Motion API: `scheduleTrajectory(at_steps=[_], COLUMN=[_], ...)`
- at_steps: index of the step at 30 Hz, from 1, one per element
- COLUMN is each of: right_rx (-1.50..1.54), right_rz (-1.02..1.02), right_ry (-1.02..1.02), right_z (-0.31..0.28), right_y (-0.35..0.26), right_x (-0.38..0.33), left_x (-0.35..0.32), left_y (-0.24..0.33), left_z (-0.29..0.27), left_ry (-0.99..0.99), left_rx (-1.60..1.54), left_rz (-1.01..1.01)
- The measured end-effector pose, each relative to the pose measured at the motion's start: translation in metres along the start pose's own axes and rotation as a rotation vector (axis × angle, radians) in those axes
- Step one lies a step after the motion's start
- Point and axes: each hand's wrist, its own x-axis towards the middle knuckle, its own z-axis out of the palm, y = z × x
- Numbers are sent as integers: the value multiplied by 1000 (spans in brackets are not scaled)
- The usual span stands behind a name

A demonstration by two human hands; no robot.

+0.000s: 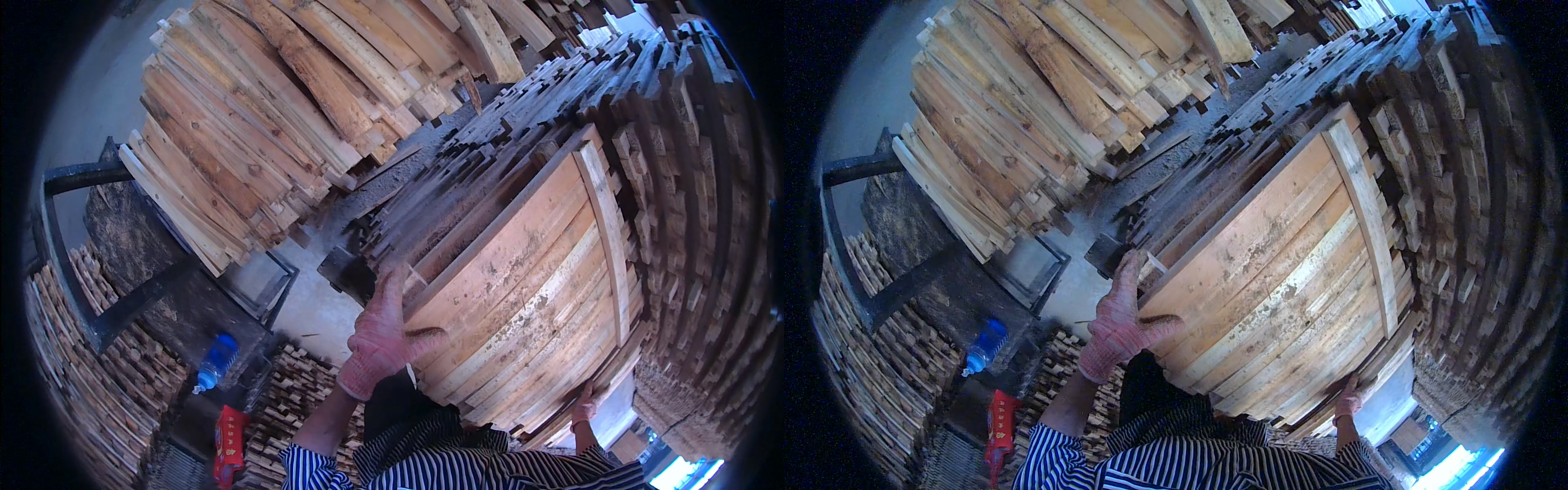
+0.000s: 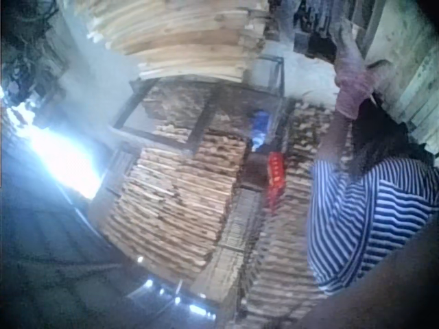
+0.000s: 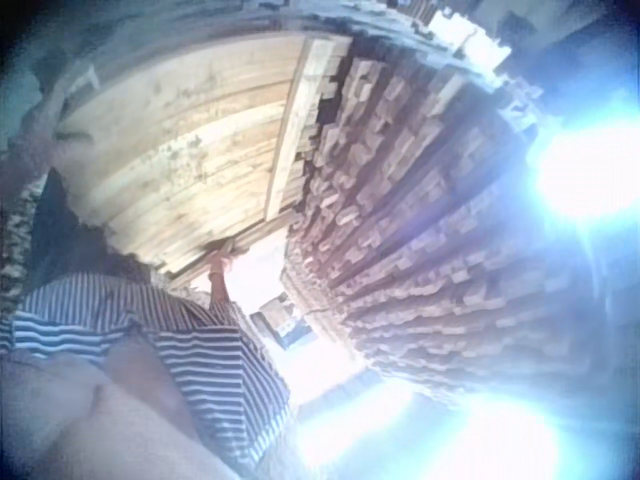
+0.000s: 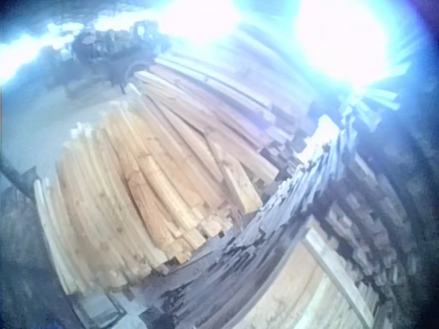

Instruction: The person repeatedly picks up bundles of wooden planks from a large pile and stacks them onto a growing stack. The person wears pink gloves and a striped shirt while performing this manual labor in a warehouse environment.

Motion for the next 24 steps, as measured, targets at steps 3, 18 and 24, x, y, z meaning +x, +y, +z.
scheduleTrajectory(at_steps=[3, 18, 24], right_rx=[-63, 5, 150], right_rz=[22, -74, -38], right_ry=[-11, 150, 102], right_z=[2, -23, -29], right_y=[-6, -43, -21], right_x=[-9, -13, -17], left_x=[2, 13, 0], left_y=[6, 24, 82], left_z=[-9, -11, -6], left_ry=[-48, -234, -188], left_rx=[19, -88, 740], left_rz=[-33, 1, 262])
